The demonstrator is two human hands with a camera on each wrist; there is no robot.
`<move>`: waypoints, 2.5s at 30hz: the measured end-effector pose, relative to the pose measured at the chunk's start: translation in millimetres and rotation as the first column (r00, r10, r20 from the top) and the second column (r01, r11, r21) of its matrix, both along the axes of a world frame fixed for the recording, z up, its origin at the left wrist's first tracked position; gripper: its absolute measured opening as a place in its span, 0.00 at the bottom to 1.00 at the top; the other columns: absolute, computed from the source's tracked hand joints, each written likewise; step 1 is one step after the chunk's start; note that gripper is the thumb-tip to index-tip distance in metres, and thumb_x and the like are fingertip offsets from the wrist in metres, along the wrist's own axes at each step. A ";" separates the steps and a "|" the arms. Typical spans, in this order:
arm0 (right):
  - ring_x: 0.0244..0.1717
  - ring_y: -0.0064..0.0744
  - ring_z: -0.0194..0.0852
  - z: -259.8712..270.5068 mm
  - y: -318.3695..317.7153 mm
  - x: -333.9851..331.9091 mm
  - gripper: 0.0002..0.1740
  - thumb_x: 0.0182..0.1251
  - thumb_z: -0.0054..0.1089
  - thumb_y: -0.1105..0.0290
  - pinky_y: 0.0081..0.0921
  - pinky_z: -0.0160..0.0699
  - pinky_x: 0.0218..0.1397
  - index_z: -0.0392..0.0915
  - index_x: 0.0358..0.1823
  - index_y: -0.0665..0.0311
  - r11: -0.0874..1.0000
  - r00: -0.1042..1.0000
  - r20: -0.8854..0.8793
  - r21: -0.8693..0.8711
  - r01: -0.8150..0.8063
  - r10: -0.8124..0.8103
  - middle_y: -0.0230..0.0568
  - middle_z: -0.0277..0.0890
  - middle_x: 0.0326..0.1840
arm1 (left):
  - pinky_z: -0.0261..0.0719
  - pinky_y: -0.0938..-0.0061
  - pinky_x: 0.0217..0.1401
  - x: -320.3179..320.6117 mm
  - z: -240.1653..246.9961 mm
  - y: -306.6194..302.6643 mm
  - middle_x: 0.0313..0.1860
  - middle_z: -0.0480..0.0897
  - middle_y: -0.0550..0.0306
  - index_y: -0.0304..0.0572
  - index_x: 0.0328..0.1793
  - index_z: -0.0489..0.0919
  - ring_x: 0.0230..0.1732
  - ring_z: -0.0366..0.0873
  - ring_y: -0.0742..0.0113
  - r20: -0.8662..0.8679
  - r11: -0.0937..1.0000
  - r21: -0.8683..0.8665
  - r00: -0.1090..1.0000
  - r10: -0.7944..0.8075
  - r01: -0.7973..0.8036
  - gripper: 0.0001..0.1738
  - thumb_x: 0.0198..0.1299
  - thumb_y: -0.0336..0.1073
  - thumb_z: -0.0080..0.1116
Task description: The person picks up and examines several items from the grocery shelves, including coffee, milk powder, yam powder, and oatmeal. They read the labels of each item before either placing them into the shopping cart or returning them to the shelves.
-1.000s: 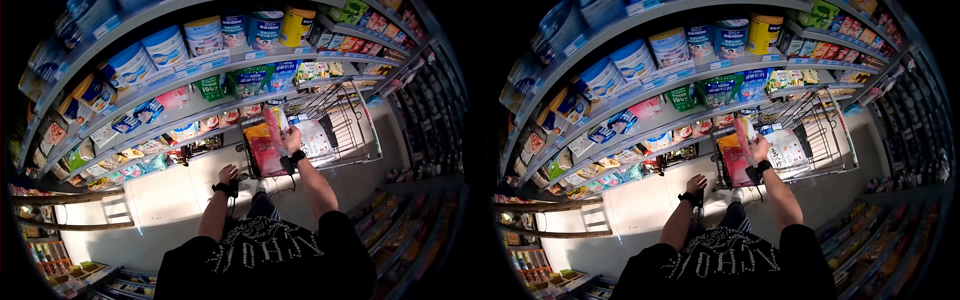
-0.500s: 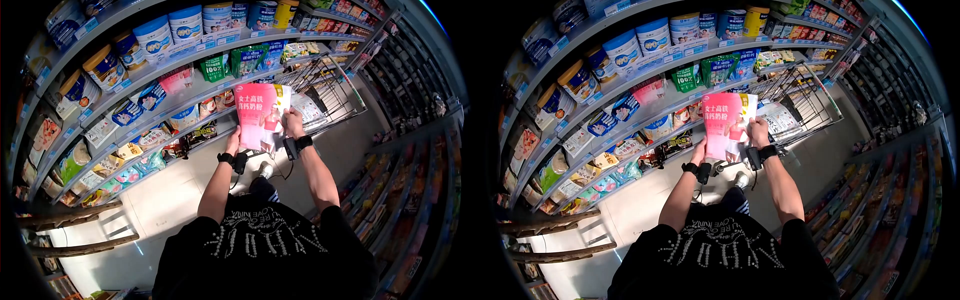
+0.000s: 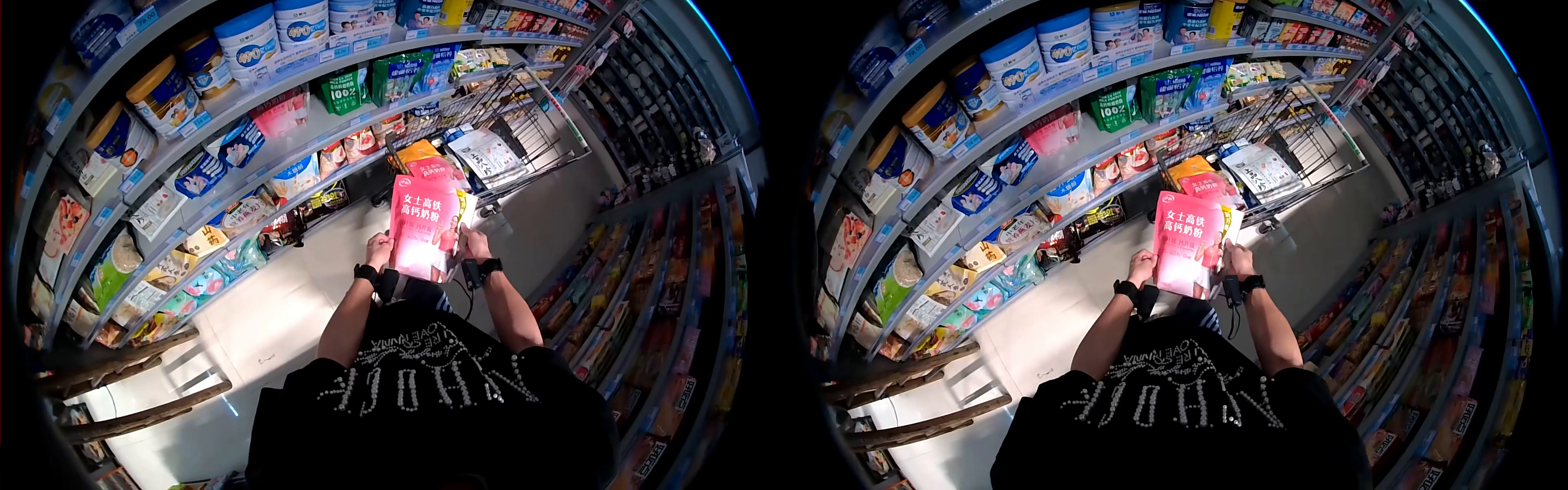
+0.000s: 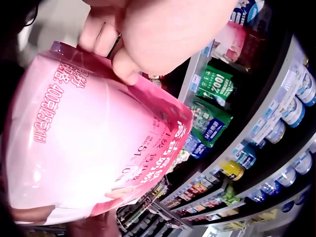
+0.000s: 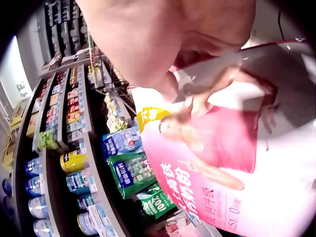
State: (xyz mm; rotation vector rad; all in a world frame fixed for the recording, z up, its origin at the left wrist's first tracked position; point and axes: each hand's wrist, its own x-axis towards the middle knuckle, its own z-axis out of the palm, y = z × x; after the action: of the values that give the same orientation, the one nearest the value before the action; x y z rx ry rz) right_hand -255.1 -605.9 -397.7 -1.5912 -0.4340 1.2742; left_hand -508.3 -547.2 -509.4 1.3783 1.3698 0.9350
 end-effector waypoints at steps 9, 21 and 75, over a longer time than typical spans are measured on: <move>0.29 0.25 0.69 -34.8 -10.4 -21.9 0.12 0.58 0.45 0.79 0.24 0.70 0.31 0.68 0.45 0.67 0.987 0.956 -0.251 0.088 -0.134 0.152 0.37 0.72 0.34 | 0.67 0.78 0.25 -28.9 50.8 -6.3 0.18 0.73 0.61 0.36 0.26 0.73 0.21 0.67 0.76 0.235 0.982 -0.188 0.969 0.080 -0.035 0.05 0.51 0.30 0.55; 0.17 0.21 0.66 44.1 56.1 -69.4 0.10 0.58 0.47 0.77 0.16 0.65 0.21 0.74 0.41 0.64 0.968 0.977 -0.147 0.221 -0.118 0.153 0.32 0.73 0.21 | 0.61 0.84 0.16 -57.8 95.6 10.3 0.17 0.72 0.66 0.39 0.28 0.74 0.15 0.63 0.81 0.561 0.955 -0.180 0.773 0.295 -0.233 0.04 0.54 0.29 0.54; 0.27 0.25 0.71 18.6 95.6 -89.7 0.10 0.58 0.48 0.76 0.21 0.70 0.32 0.73 0.41 0.63 0.907 0.900 -0.197 0.254 -0.335 0.388 0.32 0.75 0.30 | 0.64 0.85 0.23 -92.1 74.3 14.3 0.20 0.74 0.67 0.39 0.29 0.77 0.20 0.66 0.81 0.568 0.903 -0.189 0.707 0.422 -0.387 0.03 0.52 0.31 0.57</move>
State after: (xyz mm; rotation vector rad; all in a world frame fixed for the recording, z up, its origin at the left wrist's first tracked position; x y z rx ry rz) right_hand -344.7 -510.3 -379.0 -1.1845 -0.7126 1.6247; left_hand -600.4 -532.9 -435.1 0.6270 1.1919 1.4649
